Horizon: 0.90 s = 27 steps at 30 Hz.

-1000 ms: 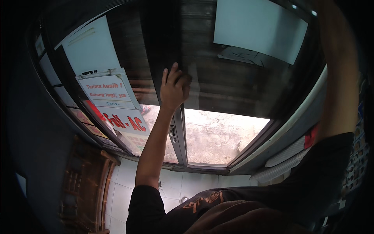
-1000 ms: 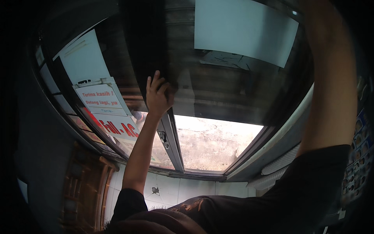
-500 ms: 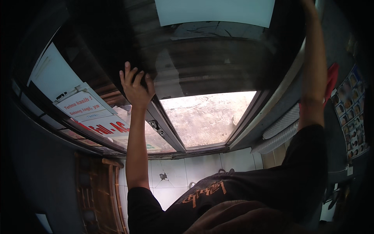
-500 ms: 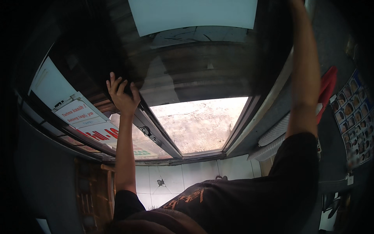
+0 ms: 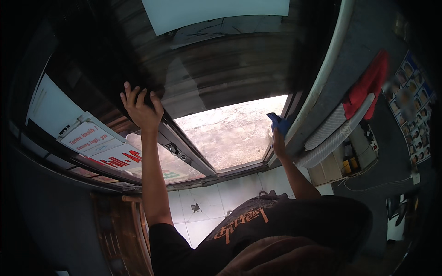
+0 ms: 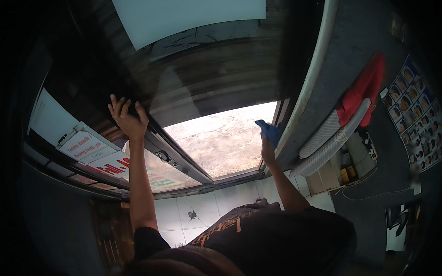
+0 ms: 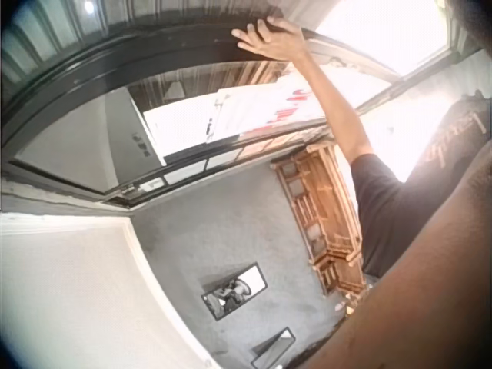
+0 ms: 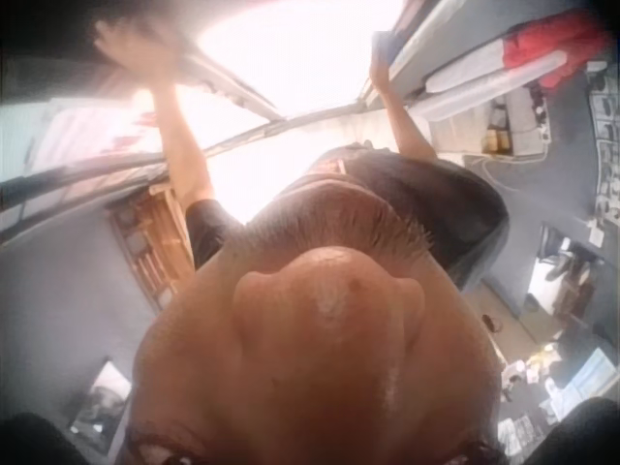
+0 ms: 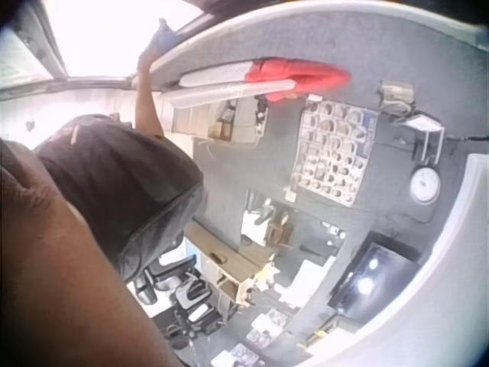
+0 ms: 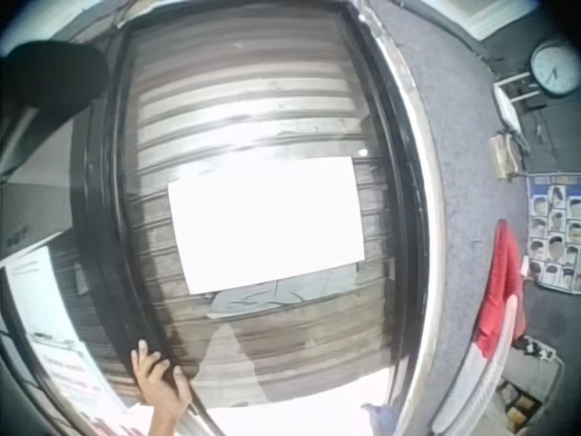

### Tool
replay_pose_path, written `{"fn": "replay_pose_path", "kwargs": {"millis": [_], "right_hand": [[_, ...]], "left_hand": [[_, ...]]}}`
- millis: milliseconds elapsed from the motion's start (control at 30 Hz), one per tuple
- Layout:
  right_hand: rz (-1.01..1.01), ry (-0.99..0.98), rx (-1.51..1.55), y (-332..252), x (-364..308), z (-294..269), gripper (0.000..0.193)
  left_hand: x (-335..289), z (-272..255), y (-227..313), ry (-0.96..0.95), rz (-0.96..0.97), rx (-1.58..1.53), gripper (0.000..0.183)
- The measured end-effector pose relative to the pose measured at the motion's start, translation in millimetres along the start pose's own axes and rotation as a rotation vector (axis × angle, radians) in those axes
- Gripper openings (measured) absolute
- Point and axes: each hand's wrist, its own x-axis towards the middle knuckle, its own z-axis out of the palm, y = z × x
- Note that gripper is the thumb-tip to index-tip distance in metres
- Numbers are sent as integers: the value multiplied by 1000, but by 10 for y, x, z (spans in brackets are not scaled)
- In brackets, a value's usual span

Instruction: The person cleans a sliding glass door by wiping the glass panels and frame with a cloth.

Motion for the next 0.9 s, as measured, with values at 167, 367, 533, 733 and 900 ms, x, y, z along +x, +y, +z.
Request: {"fn": "replay_pose_path", "kwargs": {"millis": [167, 367, 533, 733, 900], "right_hand": [[815, 185, 1506, -429, -484, -158, 55], [470, 623, 1075, -1231, -300, -513, 60], [-432, 774, -150, -1409, 548, -788, 51], [-382, 604, -203, -1523, 1682, -1127, 43], [-743, 789, -328, -1883, 2114, -1467, 46]], "left_hand": [[-26, -40, -62, 17, 16, 17, 31], [-16, 12, -42, 72, -49, -47, 21], [15, -65, -55, 34, -50, -3, 22], [13, -29, -23, 11, -46, -29, 21], [-15, -29, -40, 70, -40, -41, 21]]}}
